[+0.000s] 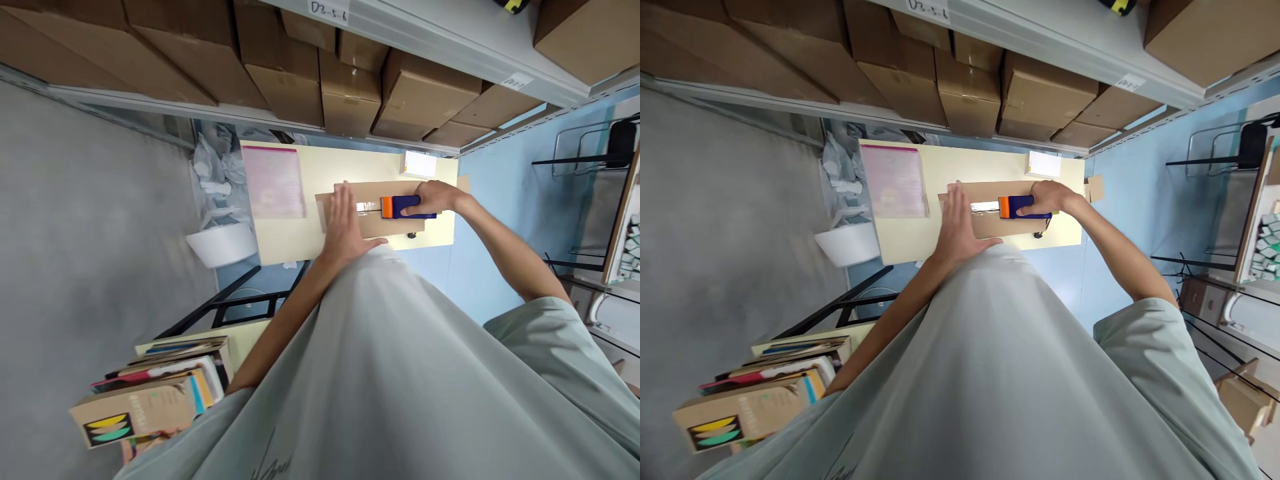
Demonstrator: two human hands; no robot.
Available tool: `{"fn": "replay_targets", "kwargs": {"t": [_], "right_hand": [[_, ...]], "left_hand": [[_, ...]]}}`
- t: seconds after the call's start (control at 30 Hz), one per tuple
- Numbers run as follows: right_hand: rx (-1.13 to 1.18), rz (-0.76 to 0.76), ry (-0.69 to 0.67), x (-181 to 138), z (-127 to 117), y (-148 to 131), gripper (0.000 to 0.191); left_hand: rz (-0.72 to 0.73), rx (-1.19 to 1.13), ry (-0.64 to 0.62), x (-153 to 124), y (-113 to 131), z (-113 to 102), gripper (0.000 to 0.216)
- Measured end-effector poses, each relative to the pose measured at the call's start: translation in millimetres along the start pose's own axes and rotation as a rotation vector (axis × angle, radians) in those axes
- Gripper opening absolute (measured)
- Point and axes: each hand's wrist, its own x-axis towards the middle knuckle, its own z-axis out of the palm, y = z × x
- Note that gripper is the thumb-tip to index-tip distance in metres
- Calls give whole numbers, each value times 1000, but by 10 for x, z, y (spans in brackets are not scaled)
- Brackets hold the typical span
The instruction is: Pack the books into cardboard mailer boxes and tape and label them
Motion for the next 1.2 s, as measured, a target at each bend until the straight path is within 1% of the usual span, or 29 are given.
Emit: {"fn": "replay_targets", "kwargs": {"t": [0.03, 0.07, 0.1, 0.17, 0.27, 0.37, 0.5, 0.57, 0.67, 0.87, 1.0, 1.13, 1.2], "right_hand": [[1, -23, 10, 15, 16, 18, 69], [1, -43, 21, 28, 34, 36, 69], [4, -57, 31, 37, 53, 54, 69], [32, -77, 26, 43, 87, 103, 69], [117, -122, 0, 24, 110, 253, 68], [142, -131, 9, -19, 84, 572, 68], [146, -57, -11, -121, 26, 1179, 66], [178, -50, -27, -161, 16, 1439, 66], [215, -71, -49, -141, 23, 1661, 65], [263, -97, -91, 30, 12, 1772, 61], [302, -96, -114, 1, -28, 1802, 59], [216, -81, -168, -86, -63, 1786, 65], [160, -79, -172, -118, -74, 1818, 67]], "left_hand": [[33, 51, -94, 65, 64, 60, 155], [50, 97, -163, 126, 98, 117, 160], [56, 135, -205, 179, 105, 169, 161], [55, 189, -227, 244, 62, 244, 155], [51, 210, -204, 258, -30, 278, 146], [41, 200, -199, 251, -60, 260, 144], [32, 243, -230, 276, -49, 234, 149], [28, 265, -237, 293, -48, 230, 152], [8, 275, -243, 311, -52, 228, 154], [-14, 305, -252, 322, -24, 228, 156], [-32, 309, -250, 328, -16, 235, 156], [-29, 356, -274, 330, -60, 237, 158], [-22, 370, -281, 326, -84, 236, 159]]}}
